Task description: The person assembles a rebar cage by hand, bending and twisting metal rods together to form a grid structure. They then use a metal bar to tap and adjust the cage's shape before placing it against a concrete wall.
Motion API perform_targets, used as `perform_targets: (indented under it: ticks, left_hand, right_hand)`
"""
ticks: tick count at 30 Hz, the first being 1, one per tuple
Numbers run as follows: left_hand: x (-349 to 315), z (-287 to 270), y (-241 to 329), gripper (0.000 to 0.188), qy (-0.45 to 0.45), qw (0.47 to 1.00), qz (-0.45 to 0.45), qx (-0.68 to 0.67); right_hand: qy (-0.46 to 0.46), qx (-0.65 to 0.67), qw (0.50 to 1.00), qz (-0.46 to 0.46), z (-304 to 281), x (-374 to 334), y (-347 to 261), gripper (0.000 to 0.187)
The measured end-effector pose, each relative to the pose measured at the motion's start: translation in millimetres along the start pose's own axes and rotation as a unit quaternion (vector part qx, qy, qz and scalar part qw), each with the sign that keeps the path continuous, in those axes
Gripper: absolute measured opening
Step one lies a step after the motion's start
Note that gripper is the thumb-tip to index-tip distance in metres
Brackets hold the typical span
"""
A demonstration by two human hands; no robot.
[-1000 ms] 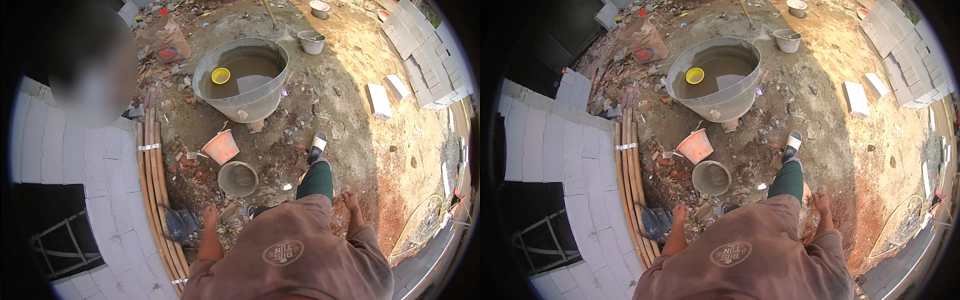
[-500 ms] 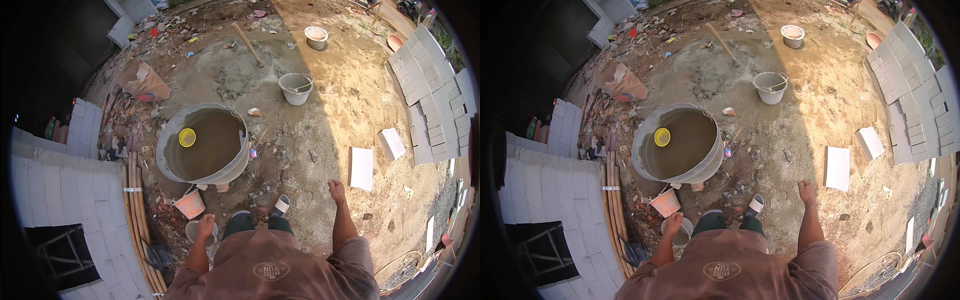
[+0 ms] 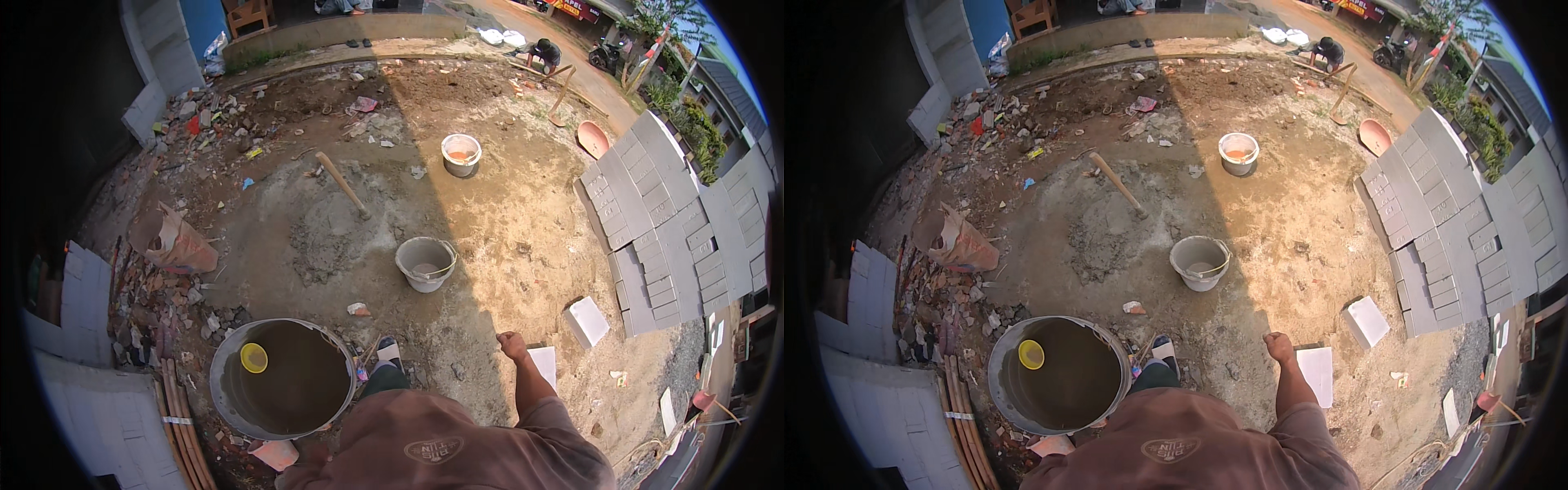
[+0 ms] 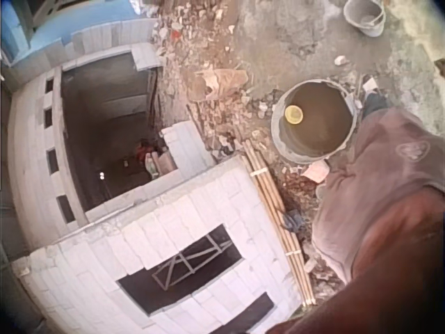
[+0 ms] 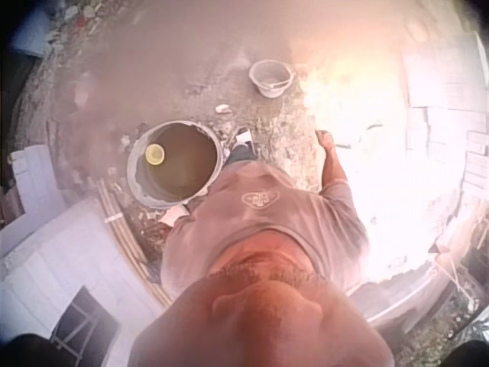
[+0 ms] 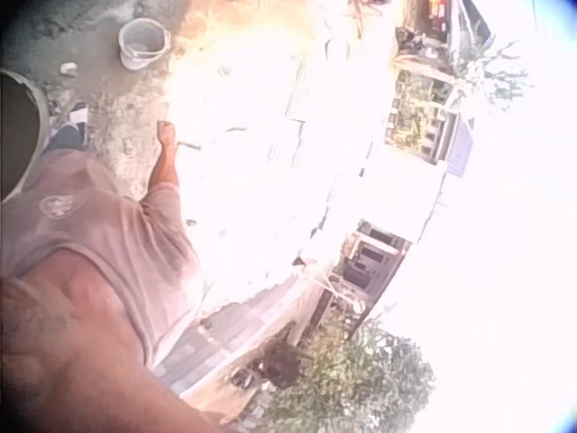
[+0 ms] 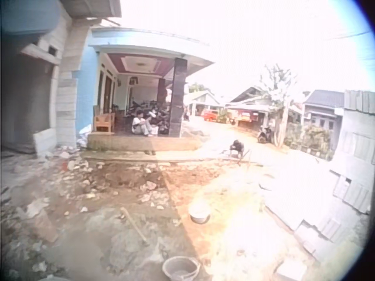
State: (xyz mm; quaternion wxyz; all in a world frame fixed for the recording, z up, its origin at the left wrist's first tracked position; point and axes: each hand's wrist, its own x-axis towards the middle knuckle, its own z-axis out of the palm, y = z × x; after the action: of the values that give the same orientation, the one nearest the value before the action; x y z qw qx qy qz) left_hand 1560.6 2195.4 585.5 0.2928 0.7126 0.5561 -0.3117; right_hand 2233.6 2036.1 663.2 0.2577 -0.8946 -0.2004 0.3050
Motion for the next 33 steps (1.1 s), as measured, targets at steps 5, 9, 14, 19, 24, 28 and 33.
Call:
perform_targets:
  ticks: [5,9,14,19,24,28,33]
  left_hand:
    - [124.2,-235.6,66.4,0.028,0.287,0.851,0.068,-0.434]
    - [155.2,-428.8,155.8,0.036,0.348,0.852,0.103,-0.379]
    - [163.2,-511.9,232.7,0.042,0.343,0.852,0.114,-0.377]
    - [177.4,-428.9,198.1,0.045,0.24,0.874,-0.075,-0.416]
    - [103.7,-274.1,136.1,0.036,0.21,0.947,-0.151,-0.191]
    - [89.9,-231.3,123.6,0.025,0.17,0.968,-0.177,-0.051]
    - [98.9,-236.0,101.2,0.019,0.076,0.947,-0.308,-0.05]
  right_hand:
    - [0.042,0.049,0.991,0.121,-21.7,29.9,-11.1,0.042]
    - [0.051,0.034,0.993,0.105,-14.3,50.2,14.3,0.034]
    - [-0.158,0.097,0.914,0.361,27.2,55.2,4.6,0.035]
    - [-0.178,0.03,0.93,0.319,21.4,179.1,-11.9,0.027]
    - [-0.143,0.055,0.975,0.161,-52.3,318.9,-256.5,0.022]
    - [-0.101,0.176,0.972,-0.12,-49.6,467.8,-390.3,0.016]
    - [-0.17,0.121,0.962,-0.174,76.4,452.8,-603.4,0.038]
